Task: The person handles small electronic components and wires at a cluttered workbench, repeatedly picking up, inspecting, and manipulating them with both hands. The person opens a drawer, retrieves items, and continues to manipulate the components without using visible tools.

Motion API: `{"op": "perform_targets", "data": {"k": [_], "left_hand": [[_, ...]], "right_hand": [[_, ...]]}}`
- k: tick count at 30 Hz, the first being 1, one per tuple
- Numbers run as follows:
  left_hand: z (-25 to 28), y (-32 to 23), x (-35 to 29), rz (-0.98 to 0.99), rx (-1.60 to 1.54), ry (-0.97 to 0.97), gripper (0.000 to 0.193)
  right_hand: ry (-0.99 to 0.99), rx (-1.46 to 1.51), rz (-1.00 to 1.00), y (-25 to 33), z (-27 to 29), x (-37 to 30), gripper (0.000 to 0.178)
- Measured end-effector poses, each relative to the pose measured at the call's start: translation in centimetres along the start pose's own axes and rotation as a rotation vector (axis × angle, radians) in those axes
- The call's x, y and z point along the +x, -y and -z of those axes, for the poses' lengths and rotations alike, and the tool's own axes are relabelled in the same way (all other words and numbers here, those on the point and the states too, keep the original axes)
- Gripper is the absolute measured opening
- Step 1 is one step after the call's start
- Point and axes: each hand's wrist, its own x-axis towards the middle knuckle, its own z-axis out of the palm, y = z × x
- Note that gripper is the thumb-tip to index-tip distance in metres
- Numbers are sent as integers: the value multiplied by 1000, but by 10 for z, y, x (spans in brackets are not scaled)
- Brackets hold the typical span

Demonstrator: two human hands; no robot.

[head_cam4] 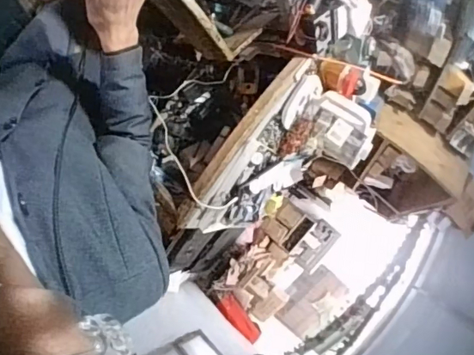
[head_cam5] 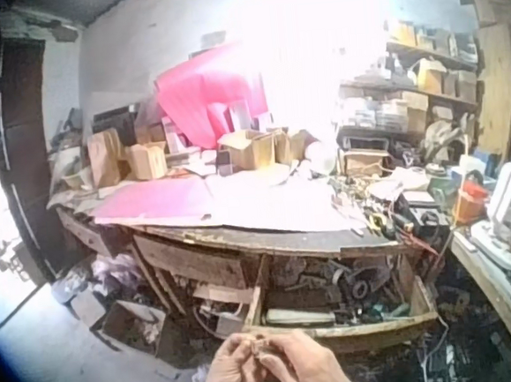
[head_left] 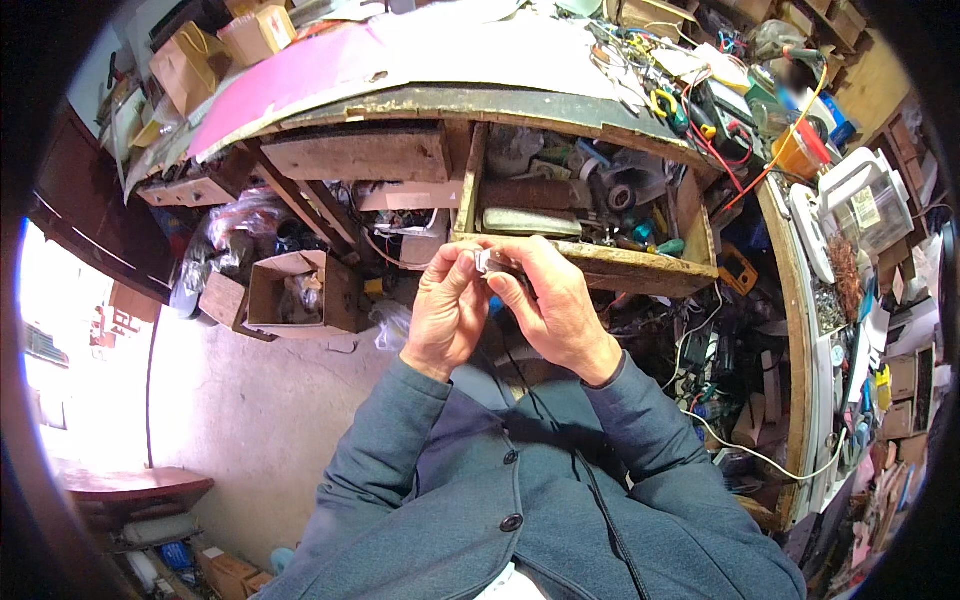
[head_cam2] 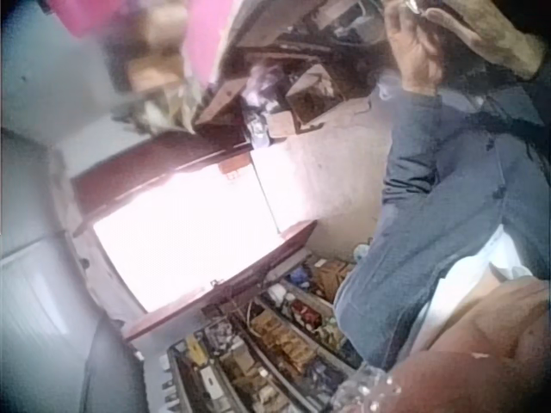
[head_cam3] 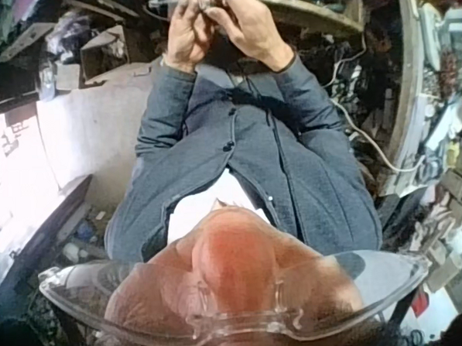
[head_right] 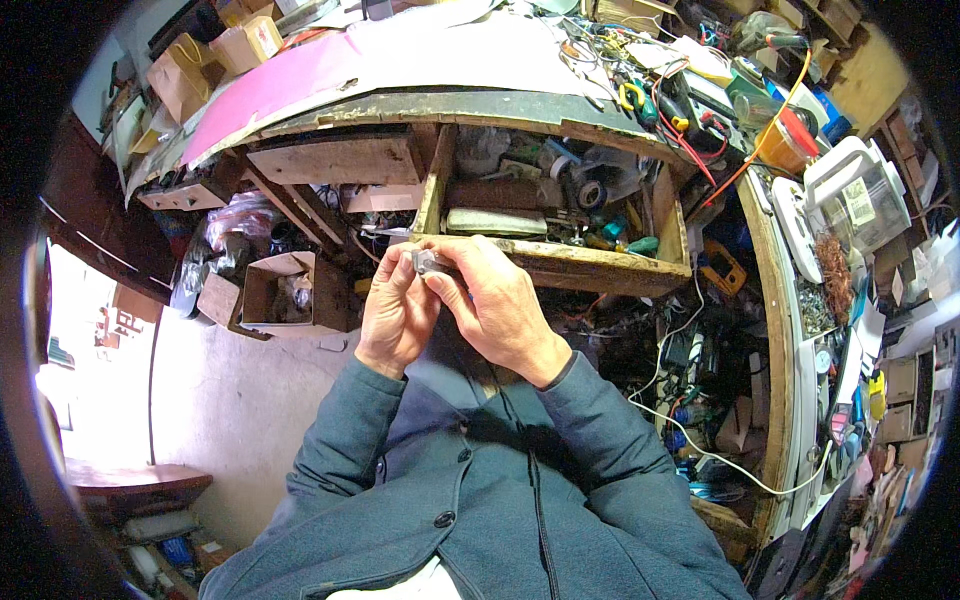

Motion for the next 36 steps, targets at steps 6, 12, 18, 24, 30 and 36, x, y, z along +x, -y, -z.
{"op": "perform_targets", "data": {"k": [6,12,18,24,30,36], "left_hand": [[2,2,-1,-49,87,10,12],[5,3,-4,-88,181,36,12],[0,8,-7,-111,164,-18,13],[-1,11,-10,-127,158,-51,17],[-11,10,-9,-186,177,-47,16],[-15,9,-11,-203,163,-58,12]], "right_hand": [[-25,38,3,-1,-1,-1,30],[-24,64,34,-6,-2,-3,27],[-17,89,-17,-8,-4,-6,25],[-74,167,-42,-5,-12,-8,26],[-76,199,-63,-2,-15,-6,25],[-103,260,-89,0,-21,-6,25]]}}
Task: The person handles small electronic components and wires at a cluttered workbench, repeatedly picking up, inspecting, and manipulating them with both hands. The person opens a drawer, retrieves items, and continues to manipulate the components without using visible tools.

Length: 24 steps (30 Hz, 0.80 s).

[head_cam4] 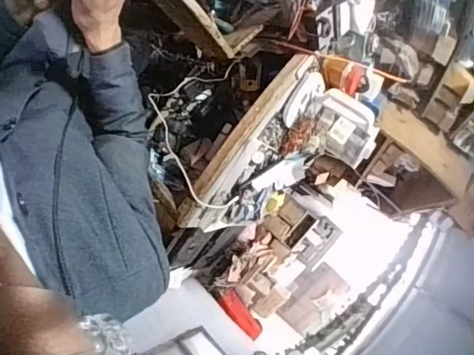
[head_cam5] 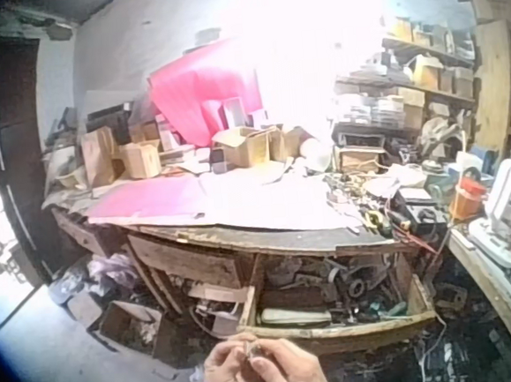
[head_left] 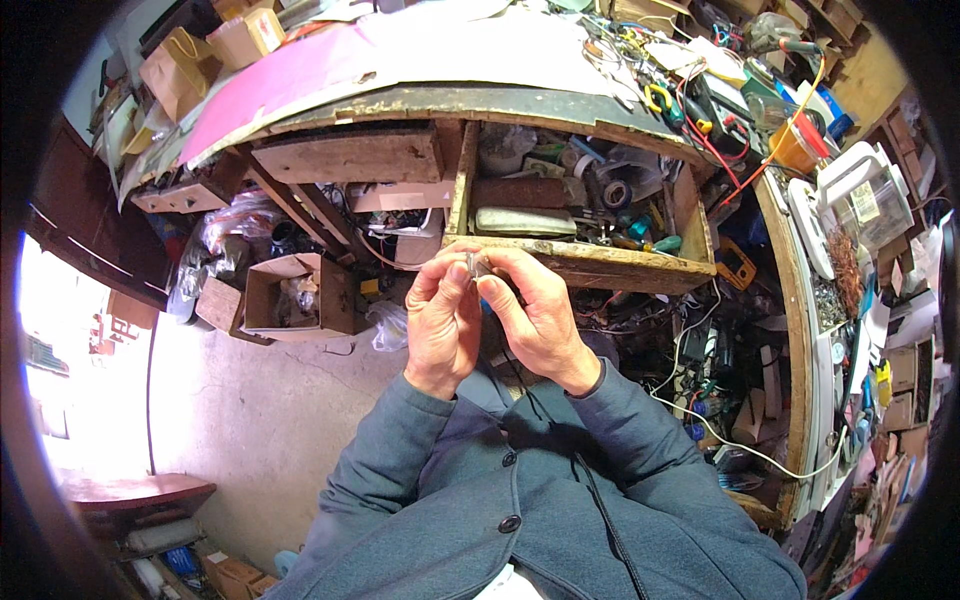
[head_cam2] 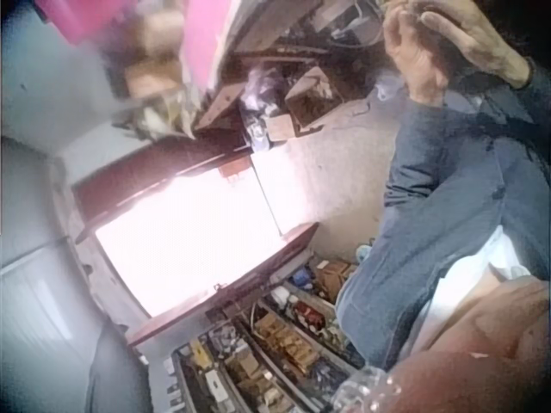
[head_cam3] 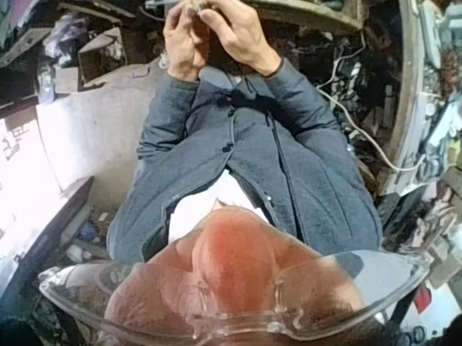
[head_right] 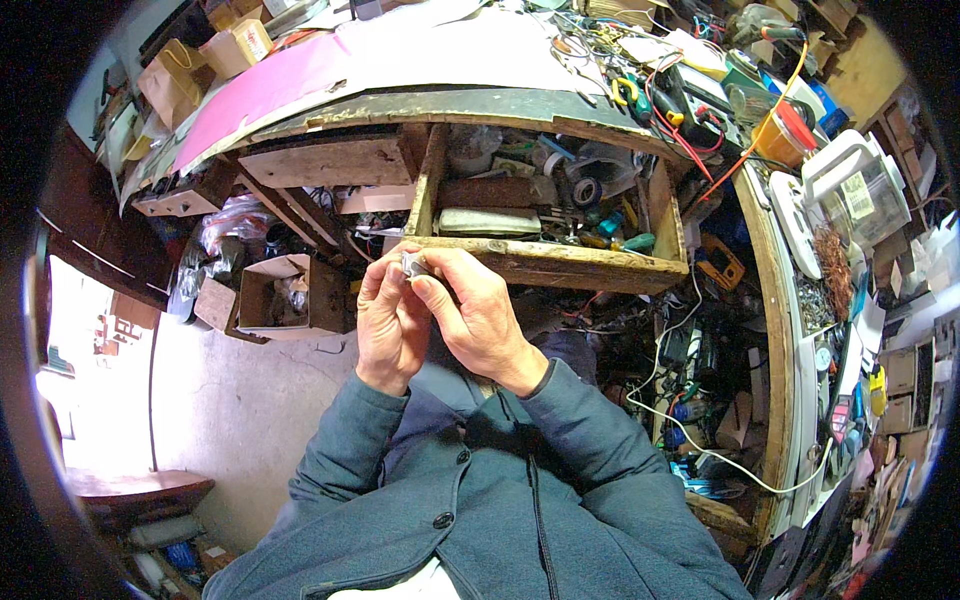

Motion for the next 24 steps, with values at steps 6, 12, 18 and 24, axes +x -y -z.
{"op": "perform_targets", "data": {"k": [6,12,18,24], "left_hand": [[-2,-4,1,130,-139,-27,13],[-6,-8,1,231,-205,-44,19],[-5,-9,0,284,-251,-59,21],[-4,-10,-1,306,-274,-53,23]], "right_hand": [[-4,-23,18,-1,1,1,26],[43,-136,57,-1,6,2,26],[47,-158,43,1,8,2,29],[37,-146,46,1,8,2,28]]}}
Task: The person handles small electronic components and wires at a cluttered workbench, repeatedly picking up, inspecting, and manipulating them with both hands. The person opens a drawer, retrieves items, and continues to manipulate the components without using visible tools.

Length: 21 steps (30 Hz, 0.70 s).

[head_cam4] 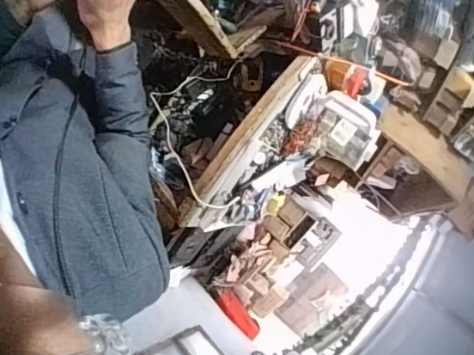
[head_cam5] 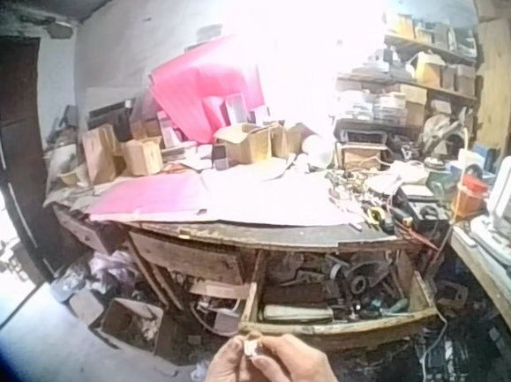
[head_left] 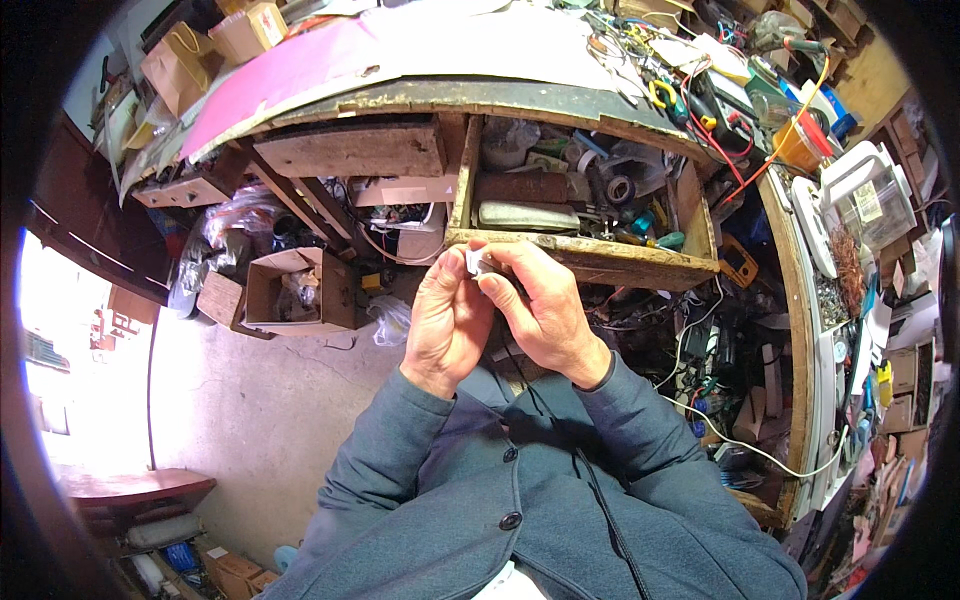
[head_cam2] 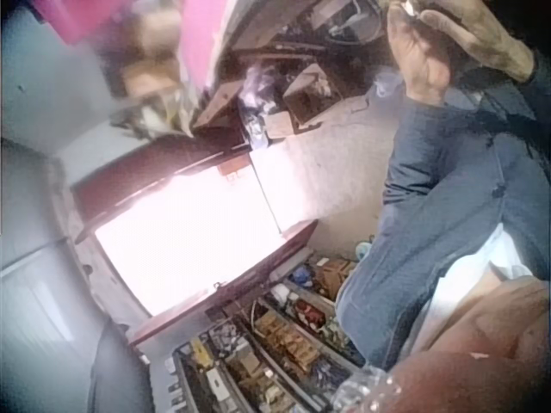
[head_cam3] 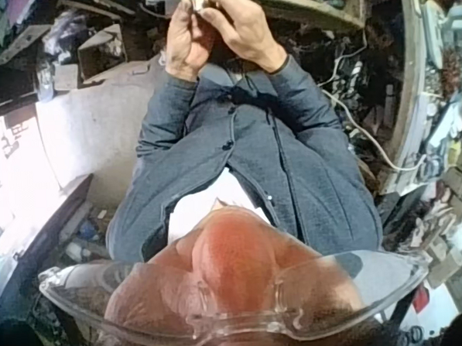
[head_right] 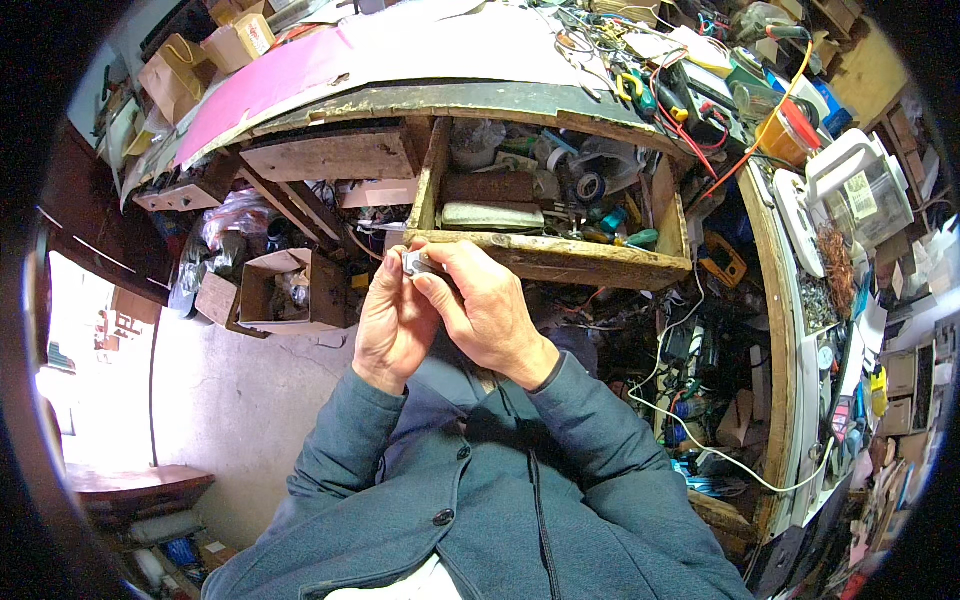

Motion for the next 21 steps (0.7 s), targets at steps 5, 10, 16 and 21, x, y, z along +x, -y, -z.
{"op": "perform_targets", "data": {"k": [5,10,16,21], "left_hand": [[-1,1,0,-7,29,-5,23],[-3,1,0,-40,92,-9,22],[-5,-3,-1,-78,191,-31,19],[-6,-5,-1,-67,222,-36,19]], "right_hand": [[15,-14,-7,1,3,0,28],[9,-27,23,-1,5,1,27],[30,-94,53,-5,11,2,26],[28,-135,69,-4,12,2,25]]}}
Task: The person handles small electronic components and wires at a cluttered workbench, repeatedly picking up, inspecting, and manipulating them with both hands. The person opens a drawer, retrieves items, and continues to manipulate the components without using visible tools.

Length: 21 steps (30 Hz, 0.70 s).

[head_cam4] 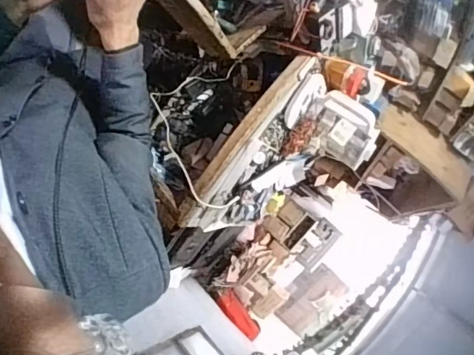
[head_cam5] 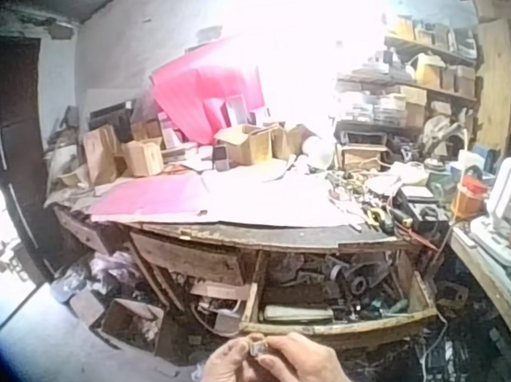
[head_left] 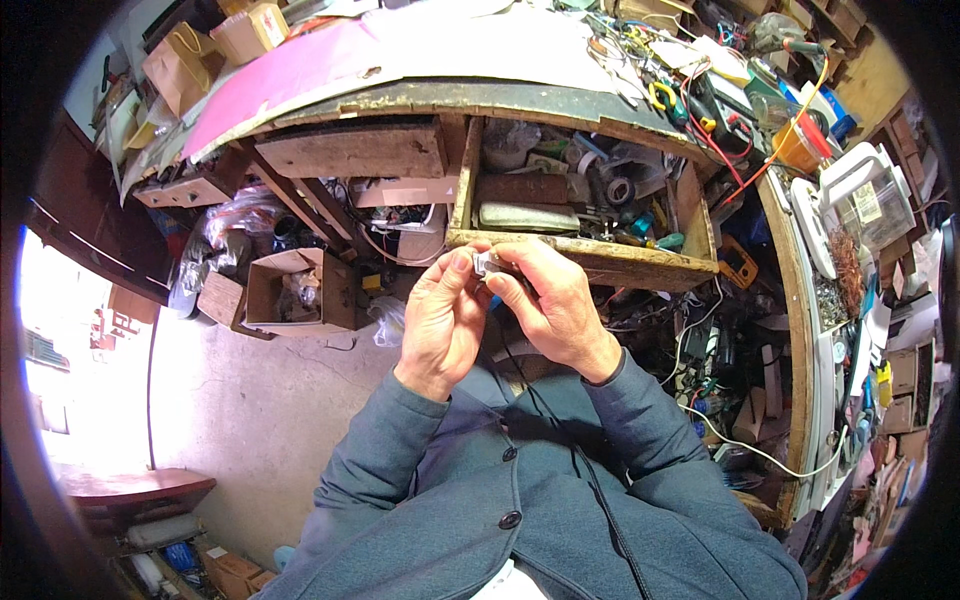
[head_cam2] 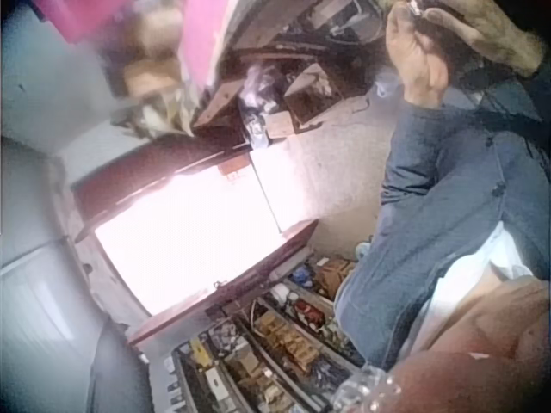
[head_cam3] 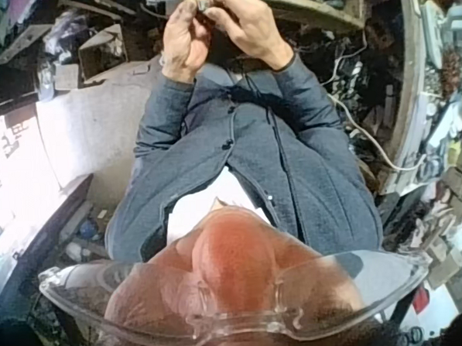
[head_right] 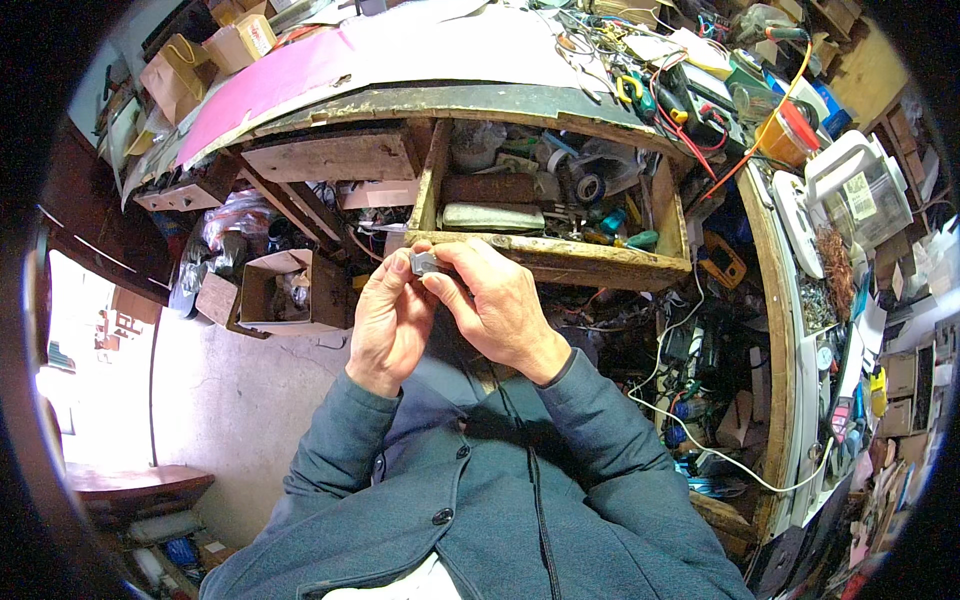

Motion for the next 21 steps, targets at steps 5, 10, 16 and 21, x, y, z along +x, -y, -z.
{"op": "perform_targets", "data": {"k": [5,10,16,21], "left_hand": [[3,0,0,14,4,-19,20],[1,-1,-3,24,-19,-42,20],[-2,-1,-7,26,-3,-86,18],[-1,1,-17,40,-21,-80,16]], "right_hand": [[-6,-26,-1,0,-1,-1,26],[-15,-32,8,-1,-3,-1,26],[0,-76,23,-1,-1,-1,25],[18,-125,-8,-10,9,3,24]]}}
